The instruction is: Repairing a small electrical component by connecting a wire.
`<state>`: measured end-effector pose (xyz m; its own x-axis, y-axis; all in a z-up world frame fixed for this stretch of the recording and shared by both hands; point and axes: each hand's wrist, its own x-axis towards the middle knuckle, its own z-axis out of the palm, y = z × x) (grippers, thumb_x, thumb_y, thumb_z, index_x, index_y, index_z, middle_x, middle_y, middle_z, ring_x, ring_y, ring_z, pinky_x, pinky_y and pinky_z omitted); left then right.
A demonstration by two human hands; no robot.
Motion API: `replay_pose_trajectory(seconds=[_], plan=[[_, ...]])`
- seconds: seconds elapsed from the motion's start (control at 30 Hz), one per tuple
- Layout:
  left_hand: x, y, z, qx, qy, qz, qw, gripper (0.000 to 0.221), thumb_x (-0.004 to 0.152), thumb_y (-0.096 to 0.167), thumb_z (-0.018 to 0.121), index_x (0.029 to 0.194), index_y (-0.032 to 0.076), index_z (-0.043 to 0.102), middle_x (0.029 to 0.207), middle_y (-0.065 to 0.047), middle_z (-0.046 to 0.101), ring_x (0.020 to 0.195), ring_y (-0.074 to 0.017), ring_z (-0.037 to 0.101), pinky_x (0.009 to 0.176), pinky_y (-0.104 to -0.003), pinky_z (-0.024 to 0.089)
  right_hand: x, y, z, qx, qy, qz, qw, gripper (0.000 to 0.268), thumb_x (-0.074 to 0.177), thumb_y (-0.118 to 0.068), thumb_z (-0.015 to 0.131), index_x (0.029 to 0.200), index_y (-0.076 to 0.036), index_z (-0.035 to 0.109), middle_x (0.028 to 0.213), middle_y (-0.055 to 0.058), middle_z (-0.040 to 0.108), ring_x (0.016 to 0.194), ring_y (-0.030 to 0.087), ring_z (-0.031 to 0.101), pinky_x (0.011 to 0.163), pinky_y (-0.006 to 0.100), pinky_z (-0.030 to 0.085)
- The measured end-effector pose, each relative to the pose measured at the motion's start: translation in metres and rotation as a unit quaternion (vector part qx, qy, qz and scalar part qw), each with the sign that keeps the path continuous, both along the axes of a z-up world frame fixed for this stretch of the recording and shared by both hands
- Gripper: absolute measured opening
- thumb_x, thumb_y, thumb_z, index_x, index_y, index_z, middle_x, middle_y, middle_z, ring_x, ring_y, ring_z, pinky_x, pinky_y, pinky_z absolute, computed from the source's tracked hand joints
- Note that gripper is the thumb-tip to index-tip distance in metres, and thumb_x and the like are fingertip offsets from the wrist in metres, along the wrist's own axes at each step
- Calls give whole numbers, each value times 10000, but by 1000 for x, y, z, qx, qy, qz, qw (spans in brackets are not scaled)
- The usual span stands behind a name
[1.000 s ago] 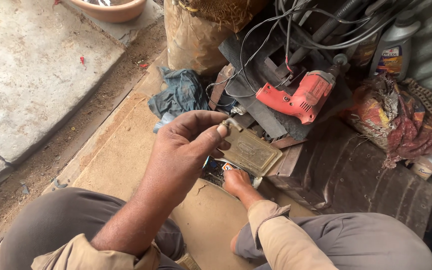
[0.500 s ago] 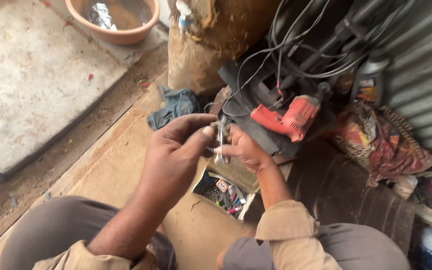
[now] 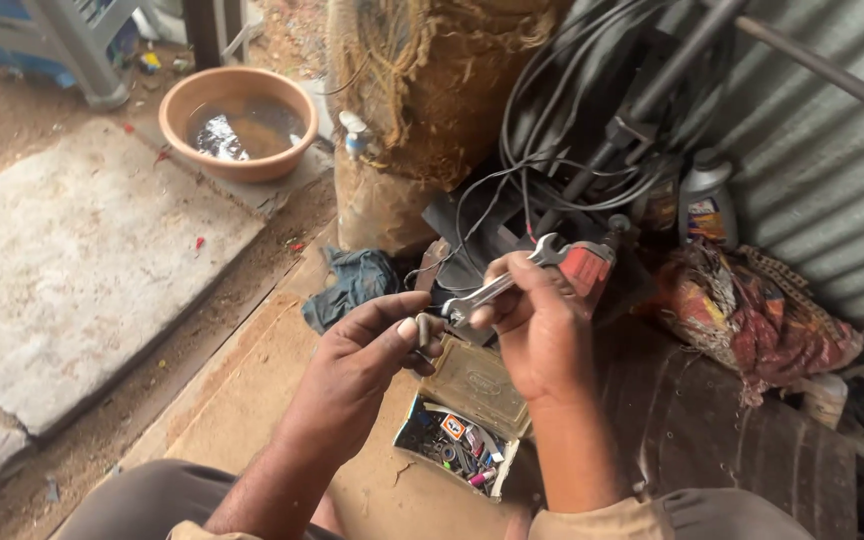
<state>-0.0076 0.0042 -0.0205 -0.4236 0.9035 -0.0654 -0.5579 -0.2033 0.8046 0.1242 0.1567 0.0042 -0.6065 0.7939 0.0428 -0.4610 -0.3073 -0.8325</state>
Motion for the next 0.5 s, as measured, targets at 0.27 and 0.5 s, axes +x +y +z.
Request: replay_pose_trajectory(seconds=[0.27,0.5], plan=[[-1,-10,5,54,4,-39,998,458,972,147,634,1383,-41,558,1066,-94,720,910,-160,672,813,-347,560,-1,-18,0,-6,-12,20,1000,233,1011,-203,626,969,17,693,749,118,716,576,195,680,575,312,557],[-5,-14,5,52,51,-59,996,451,956,168,657,1358,-25,590,1051,-81,731,915,-149,666,815,-350,565,-3,-25,-2,-3,-24,37,999,218,993,-186,635,998,26,689,725,117,723,569,194,697,568,292,550]])
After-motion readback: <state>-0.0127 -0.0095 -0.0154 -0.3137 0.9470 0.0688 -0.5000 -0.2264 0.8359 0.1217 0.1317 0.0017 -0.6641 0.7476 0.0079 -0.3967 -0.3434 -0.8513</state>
